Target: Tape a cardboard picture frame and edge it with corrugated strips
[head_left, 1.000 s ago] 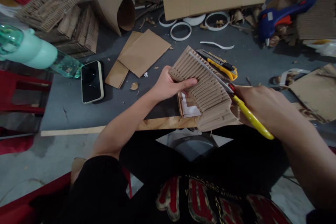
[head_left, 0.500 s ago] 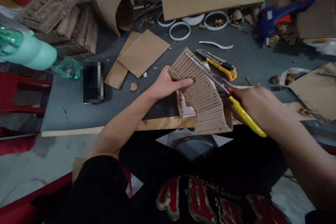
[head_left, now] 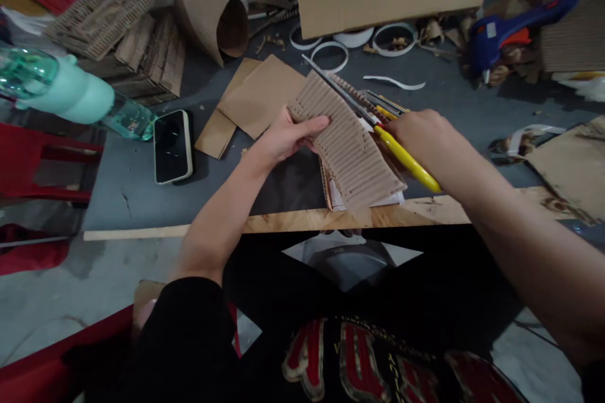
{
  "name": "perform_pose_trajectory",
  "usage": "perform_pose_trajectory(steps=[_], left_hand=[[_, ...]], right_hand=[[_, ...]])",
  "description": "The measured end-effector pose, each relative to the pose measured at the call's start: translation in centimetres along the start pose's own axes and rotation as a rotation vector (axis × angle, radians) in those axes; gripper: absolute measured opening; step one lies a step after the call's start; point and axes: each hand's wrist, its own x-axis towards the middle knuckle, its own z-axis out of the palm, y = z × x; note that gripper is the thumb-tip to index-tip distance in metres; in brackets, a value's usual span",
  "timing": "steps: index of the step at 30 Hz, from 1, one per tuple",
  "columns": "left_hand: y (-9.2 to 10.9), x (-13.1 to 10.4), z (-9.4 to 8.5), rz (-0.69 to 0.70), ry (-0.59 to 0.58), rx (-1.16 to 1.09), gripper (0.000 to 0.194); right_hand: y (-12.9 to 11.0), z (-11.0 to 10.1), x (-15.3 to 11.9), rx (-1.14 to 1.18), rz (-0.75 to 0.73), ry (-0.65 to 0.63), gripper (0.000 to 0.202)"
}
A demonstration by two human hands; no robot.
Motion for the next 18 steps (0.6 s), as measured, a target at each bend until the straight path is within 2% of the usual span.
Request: perform_pose_trajectory(steps=[2,4,5,6,7,8,10,12,15,18], left_hand=[[1.3,0.4,-1.3,0.049,0.185,-0.065,0.033],[3.2,0.8,-2.6,0.106,0.43,-0.185,0.014],[4.1,1.0,-3.3,0.106,0.552,-0.249,0.019],[4.8,1.2,-4.0,0.087,0.667,-0.306,0.028],[5.3,1.4,-4.7,0.06,0.768,-0.345,0.031],[5.5,1.7,-5.3,0.049,0.866,-0.37,0.029],[5.2,2.0,-5.9,0.059,0.993,-0.369,0.021],[4.2,2.3,-5.8,0.077,1.023,-0.339,0.022],[2.8,2.4,-4.5,0.067,0.942,-0.273,0.026],[2.7,2.5,-3.3,0.047,0.855,-0.163,0.02]], right_hand=[[0.2,-0.3,1.0,0.026,0.045,0.069,0.041],[1.1,-0.5,1.7,0.104,0.137,0.129,0.046],[1.9,-0.7,1.8,0.169,0.17,0.147,0.049],[2.8,-0.8,1.8,0.257,0.262,0.19,0.057],[3.8,-0.9,1.7,0.349,0.335,0.18,0.063],[4.8,-1.0,1.5,0.385,0.419,0.229,0.065],[6.8,-1.1,0.8,0.385,0.494,0.239,0.067],[8.1,-1.0,0.0,0.26,0.526,0.256,0.074],[8.9,-0.4,-0.6,0.101,0.546,0.234,0.085],[8.9,0.4,-0.5,0.04,0.606,0.188,0.079]])
